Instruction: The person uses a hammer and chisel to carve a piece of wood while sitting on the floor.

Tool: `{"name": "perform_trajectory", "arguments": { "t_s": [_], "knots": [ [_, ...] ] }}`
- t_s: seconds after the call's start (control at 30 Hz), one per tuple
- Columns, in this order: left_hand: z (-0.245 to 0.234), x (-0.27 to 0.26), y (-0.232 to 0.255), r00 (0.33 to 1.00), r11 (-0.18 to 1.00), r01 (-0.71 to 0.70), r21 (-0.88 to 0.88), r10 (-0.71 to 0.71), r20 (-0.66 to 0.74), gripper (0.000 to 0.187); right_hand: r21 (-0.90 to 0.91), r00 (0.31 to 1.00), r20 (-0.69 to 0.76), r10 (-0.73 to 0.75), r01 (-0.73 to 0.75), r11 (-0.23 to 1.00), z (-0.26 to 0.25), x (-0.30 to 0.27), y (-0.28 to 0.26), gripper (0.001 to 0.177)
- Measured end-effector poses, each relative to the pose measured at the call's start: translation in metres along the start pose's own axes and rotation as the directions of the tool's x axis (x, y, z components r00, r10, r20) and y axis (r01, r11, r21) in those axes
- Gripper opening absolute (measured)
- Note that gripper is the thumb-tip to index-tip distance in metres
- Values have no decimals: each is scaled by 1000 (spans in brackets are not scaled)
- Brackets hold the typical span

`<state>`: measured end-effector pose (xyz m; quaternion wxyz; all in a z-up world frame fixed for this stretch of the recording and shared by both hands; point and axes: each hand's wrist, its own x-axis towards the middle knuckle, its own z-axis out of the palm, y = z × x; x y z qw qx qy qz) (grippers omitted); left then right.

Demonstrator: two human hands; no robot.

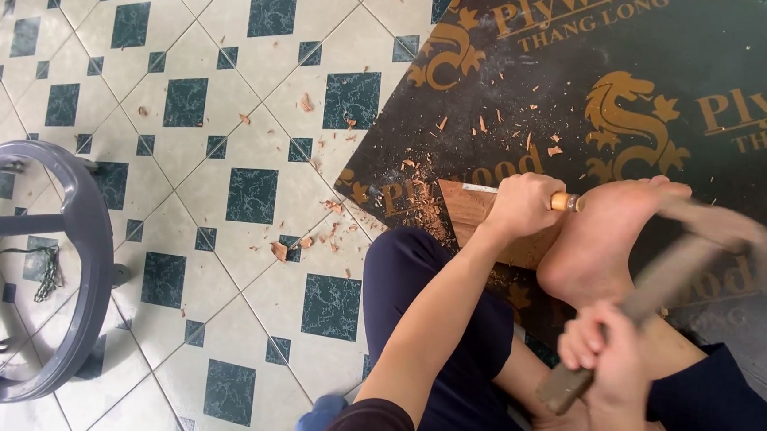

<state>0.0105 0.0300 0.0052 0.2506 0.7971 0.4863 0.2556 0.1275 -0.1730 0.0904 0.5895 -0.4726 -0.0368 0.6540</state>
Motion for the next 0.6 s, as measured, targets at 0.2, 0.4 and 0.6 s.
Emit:
{"name": "perform_trajectory", "arguments": {
  "t_s": [0.2, 0.4, 0.6],
  "knots": [
    [-2, 1, -14, 999, 998, -33, 56, 33, 8, 4, -110, 994, -13, 111, -112, 988, 21, 10, -4, 12],
    [11, -7, 4, 995, 997, -44, 62, 38, 90, 7, -89, 998, -64, -22, 16, 996, 13, -16, -36, 7],
    [23, -11, 10, 994, 997, -42, 60, 36, 102, 11, -148, 995, -87, -46, 33, 988, 11, -30, -36, 8]
  ]
}}
